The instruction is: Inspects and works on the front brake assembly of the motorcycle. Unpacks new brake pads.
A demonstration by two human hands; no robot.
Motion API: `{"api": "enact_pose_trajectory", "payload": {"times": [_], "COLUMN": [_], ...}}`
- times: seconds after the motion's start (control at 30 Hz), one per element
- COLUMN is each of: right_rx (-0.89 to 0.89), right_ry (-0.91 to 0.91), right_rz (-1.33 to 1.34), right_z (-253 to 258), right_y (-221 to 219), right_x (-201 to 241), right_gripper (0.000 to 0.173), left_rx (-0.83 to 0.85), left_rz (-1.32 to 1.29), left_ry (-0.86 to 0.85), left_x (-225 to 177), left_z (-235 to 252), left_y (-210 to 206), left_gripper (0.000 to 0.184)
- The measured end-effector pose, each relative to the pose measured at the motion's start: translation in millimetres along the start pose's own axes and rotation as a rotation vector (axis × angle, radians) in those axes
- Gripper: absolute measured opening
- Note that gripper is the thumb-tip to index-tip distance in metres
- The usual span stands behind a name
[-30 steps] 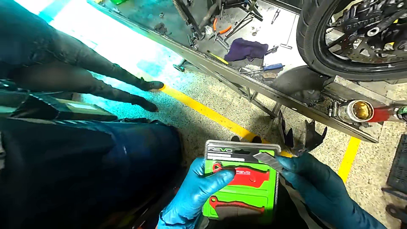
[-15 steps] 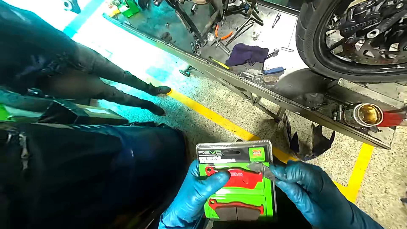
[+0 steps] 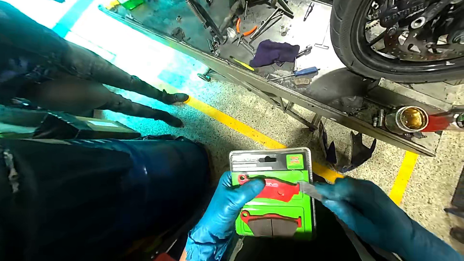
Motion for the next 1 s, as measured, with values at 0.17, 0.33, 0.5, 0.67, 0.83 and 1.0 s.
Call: {"api": "enact_pose_trajectory", "payload": {"times": [0.17,0.33,0.5,0.67,0.83,1.0], "right_rx": [0.066,0.072,0.152,0.149,0.174,-0.258], "right_ry": [0.001,0.012,-0.044,-0.041,-0.066,-0.191], "right_rz": [0.017,-0.032,0.039,-0.021,0.0,0.034], "right_z": [-8,-2,-23,-14,-12,10], "right_y": [4,-2,0,-4,-1,8], "right_x": [8,7,9,10,10,-1], "right_gripper": [0.017,0.015,0.021,0.018,0.019,0.012], "left_rx": [0.079,0.028,0.021,-0.16,-0.263,-0.341], "left_rz": [0.079,0.047,-0.006,-0.048,-0.112,-0.2], "left_ry": [0.005,0.07,0.047,0.038,-0.043,-0.192], "left_x": [-9,-5,-2,8,13,8], "left_z": [3,4,3,-2,-3,30], "left_y": [-8,-6,-6,-5,-4,-30], "left_gripper": [0.009,0.012,0.012,0.024,0.022,0.026]}}
Point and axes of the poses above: each hand's wrist, its own z-axis towards the middle knuckle, its own y-axis out of the back of the hand, x = y × z, the point moved 2 cm from there along z, towards the middle knuckle, and after that the axes turned 6 degrees about x, right-handed, at the moved point
